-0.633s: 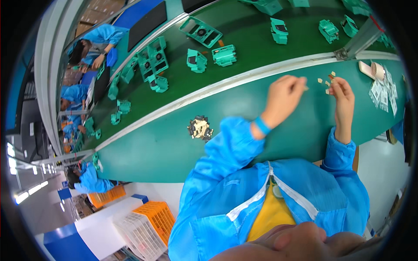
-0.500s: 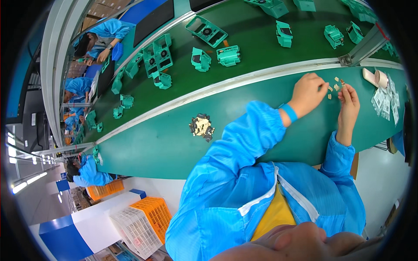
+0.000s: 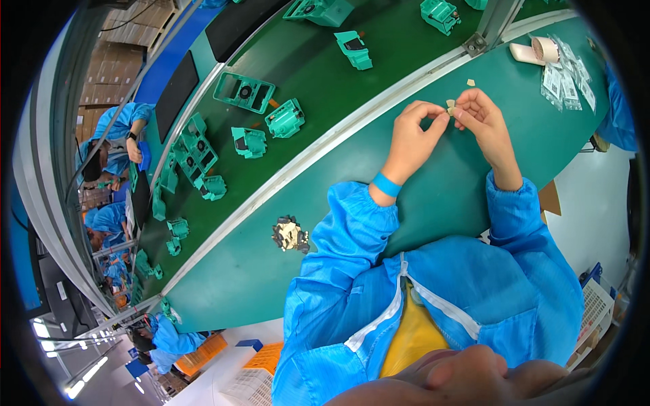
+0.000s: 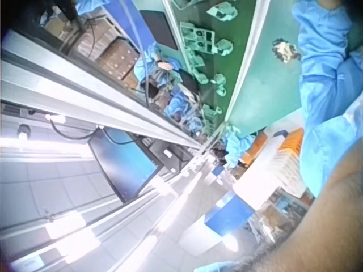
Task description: Assemble small electronic components into a green plastic housing on an assembly line.
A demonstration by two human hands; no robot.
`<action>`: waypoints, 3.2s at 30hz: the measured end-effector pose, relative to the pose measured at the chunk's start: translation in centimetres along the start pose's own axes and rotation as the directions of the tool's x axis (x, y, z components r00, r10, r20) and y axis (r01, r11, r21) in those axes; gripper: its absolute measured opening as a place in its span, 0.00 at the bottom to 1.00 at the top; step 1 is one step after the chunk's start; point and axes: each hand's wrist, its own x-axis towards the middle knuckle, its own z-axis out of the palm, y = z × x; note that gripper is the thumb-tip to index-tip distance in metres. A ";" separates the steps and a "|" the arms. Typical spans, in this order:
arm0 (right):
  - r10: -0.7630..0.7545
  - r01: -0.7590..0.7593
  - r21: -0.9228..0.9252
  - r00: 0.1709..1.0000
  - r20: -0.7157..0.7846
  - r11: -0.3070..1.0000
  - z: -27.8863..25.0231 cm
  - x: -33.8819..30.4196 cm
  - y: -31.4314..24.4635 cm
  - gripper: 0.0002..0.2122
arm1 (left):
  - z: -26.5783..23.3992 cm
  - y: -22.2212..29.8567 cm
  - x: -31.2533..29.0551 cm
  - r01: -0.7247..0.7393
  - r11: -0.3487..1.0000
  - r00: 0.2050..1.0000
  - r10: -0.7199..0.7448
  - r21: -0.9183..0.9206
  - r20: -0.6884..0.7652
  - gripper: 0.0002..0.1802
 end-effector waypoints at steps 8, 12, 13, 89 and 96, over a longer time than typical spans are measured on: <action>-0.334 0.327 -0.434 0.941 0.062 0.840 3.3 -0.8 -1.4 0.05 | -2.1 0.7 -2.0 0.151 0.984 0.984 -0.159 -0.096 -0.080 0.10; -0.335 0.379 -0.530 0.925 0.182 0.759 4.5 -0.7 -2.0 0.04 | -3.2 1.3 -3.1 0.040 0.999 0.992 -0.040 0.000 -0.123 0.09; -0.339 0.392 -0.519 0.920 0.199 0.760 4.9 -0.7 -2.2 0.04 | -3.5 1.2 -3.4 -0.026 0.997 0.990 0.037 0.079 -0.133 0.09; 0.652 -0.595 -0.366 0.381 0.656 0.715 6.6 -3.8 1.2 0.09 | -8.7 5.0 -18.7 -0.528 0.270 0.708 0.663 0.805 0.243 0.07; 0.574 -0.645 -0.105 0.579 0.579 0.757 6.4 -3.7 -0.1 0.07 | -10.9 6.5 -25.0 -0.302 0.578 0.941 0.311 0.758 0.138 0.11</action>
